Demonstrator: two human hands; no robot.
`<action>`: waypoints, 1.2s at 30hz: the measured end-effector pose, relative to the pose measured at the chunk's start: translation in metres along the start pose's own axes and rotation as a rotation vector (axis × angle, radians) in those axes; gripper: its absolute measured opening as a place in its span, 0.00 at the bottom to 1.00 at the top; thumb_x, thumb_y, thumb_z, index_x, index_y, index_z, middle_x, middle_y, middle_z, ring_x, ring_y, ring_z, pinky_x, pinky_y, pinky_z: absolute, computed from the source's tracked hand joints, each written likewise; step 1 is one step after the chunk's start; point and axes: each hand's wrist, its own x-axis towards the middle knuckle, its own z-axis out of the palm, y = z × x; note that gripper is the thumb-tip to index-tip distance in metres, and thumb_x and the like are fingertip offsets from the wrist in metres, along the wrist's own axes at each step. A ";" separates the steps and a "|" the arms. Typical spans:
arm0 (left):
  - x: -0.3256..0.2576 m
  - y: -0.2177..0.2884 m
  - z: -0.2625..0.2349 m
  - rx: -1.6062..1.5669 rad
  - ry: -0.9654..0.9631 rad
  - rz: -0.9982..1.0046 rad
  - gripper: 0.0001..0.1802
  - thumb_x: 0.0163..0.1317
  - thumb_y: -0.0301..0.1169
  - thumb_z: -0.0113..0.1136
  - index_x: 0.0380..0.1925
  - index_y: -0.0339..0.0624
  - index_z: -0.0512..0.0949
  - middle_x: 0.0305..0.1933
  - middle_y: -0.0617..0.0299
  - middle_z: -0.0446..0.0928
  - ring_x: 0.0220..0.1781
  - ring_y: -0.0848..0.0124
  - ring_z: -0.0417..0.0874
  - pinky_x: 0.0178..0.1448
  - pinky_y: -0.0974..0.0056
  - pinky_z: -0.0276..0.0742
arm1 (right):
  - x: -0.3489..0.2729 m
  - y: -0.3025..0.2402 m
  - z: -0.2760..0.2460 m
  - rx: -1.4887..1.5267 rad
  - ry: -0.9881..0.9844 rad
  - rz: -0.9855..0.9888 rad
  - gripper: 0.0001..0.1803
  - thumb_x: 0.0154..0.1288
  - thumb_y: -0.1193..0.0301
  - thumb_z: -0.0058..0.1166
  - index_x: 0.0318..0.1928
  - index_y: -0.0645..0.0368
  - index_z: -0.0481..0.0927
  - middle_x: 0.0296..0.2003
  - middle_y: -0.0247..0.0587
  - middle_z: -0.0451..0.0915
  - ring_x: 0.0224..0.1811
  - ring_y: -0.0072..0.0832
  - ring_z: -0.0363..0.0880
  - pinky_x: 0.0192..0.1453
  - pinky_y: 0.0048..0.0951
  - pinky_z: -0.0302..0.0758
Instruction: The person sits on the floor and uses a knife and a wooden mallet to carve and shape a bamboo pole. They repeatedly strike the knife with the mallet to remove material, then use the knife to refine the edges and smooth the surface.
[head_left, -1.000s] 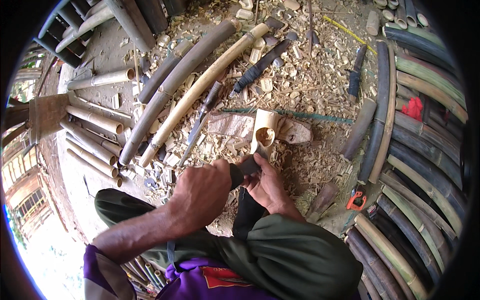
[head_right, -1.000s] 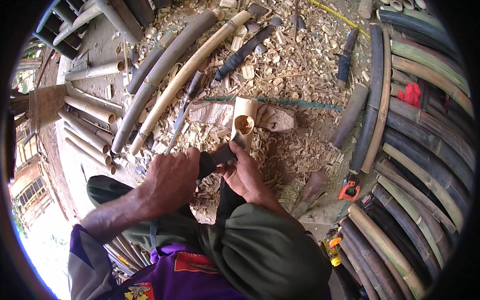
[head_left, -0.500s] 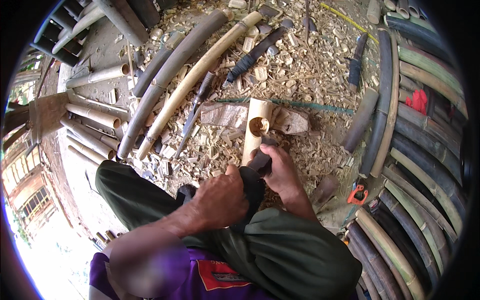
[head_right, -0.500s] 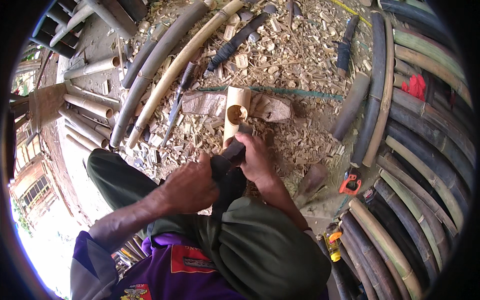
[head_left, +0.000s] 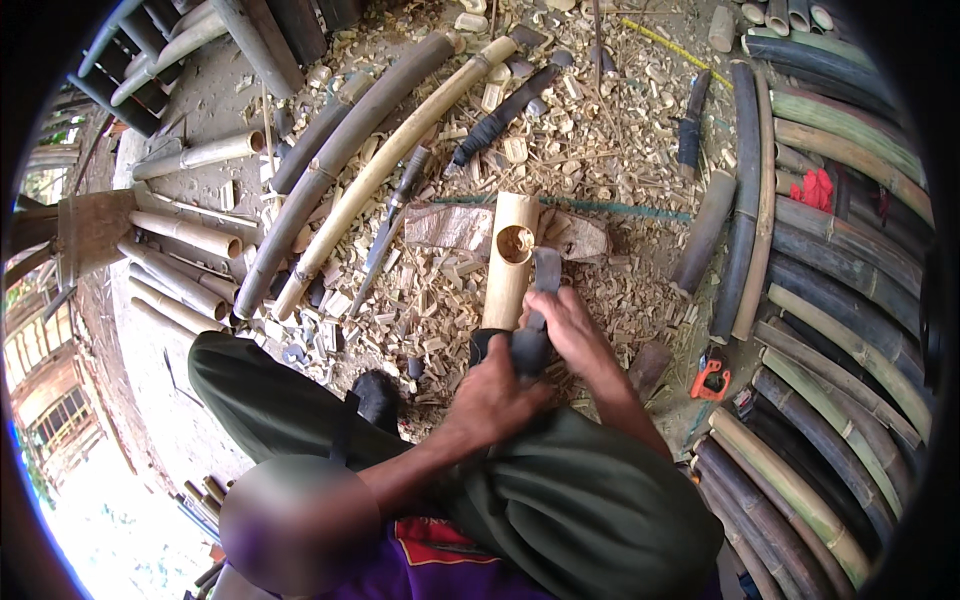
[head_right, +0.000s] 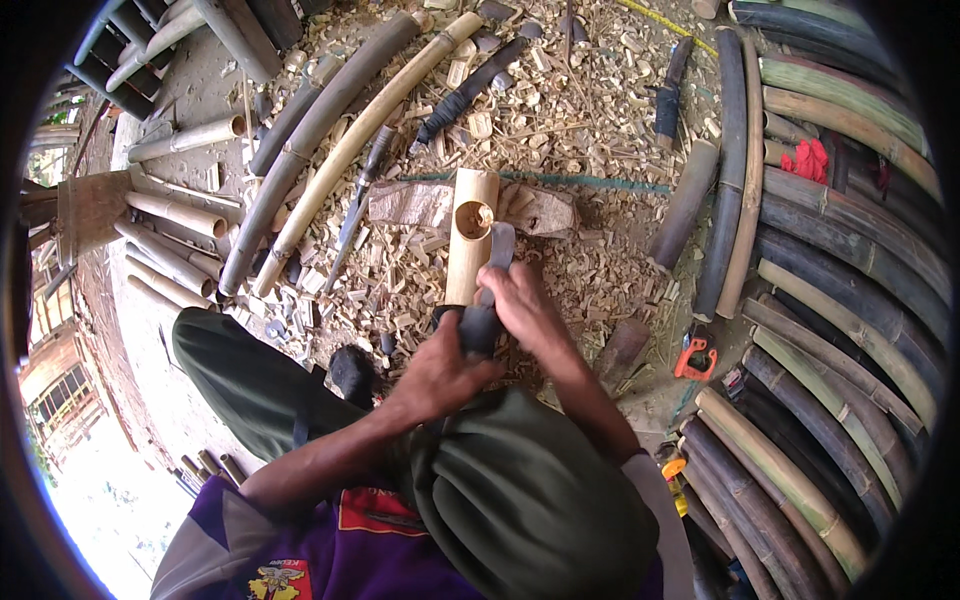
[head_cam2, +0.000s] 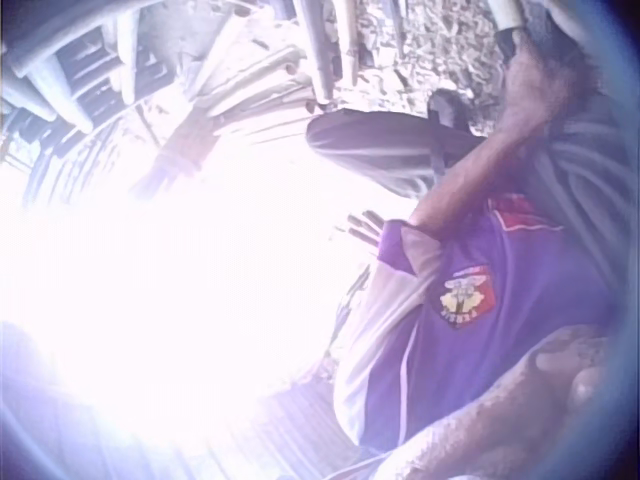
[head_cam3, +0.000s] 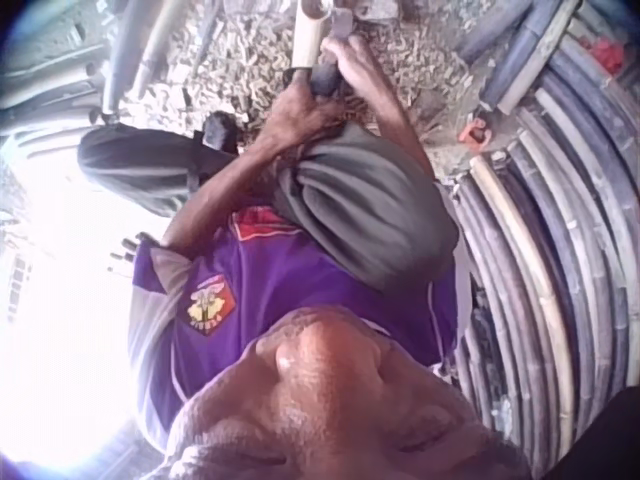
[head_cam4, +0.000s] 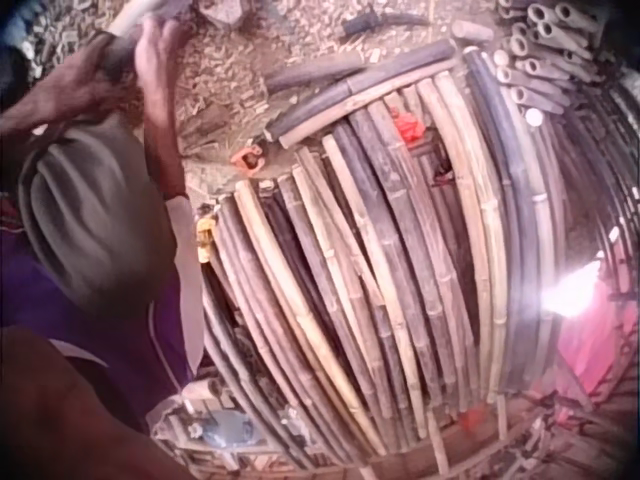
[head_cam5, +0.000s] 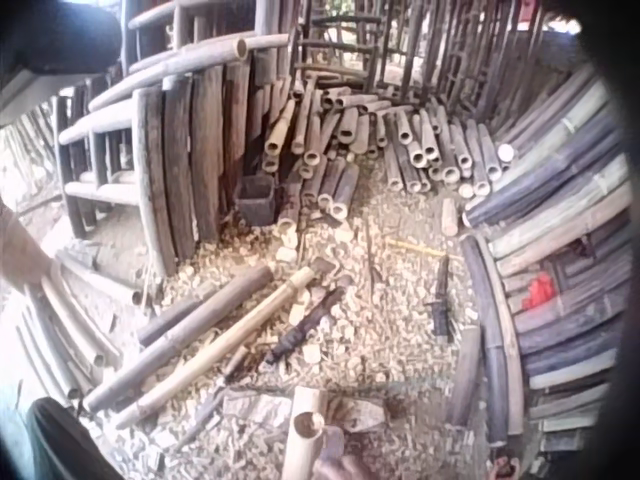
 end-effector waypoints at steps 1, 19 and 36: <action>-0.009 -0.012 -0.008 0.082 0.031 0.065 0.35 0.61 0.46 0.69 0.55 0.29 0.66 0.41 0.33 0.84 0.48 0.38 0.87 0.53 0.41 0.82 | 0.005 0.026 0.008 -0.045 0.068 -0.015 0.24 0.73 0.53 0.52 0.41 0.65 0.83 0.30 0.41 0.83 0.32 0.30 0.80 0.40 0.36 0.75; 0.026 0.149 -0.105 1.282 0.118 0.477 0.08 0.57 0.32 0.69 0.24 0.41 0.85 0.25 0.55 0.84 0.29 0.60 0.89 0.32 0.54 0.82 | 0.025 -0.030 0.049 1.274 -0.124 -0.187 0.16 0.80 0.63 0.52 0.58 0.60 0.78 0.52 0.45 0.85 0.53 0.35 0.86 0.55 0.43 0.87; 0.047 0.070 -0.039 0.927 -0.218 1.130 0.29 0.58 0.30 0.69 0.60 0.44 0.73 0.61 0.50 0.76 0.64 0.57 0.80 0.61 0.54 0.80 | -0.007 0.089 -0.011 -0.381 -0.038 -0.227 0.21 0.76 0.67 0.54 0.64 0.58 0.70 0.62 0.49 0.72 0.65 0.35 0.75 0.70 0.41 0.74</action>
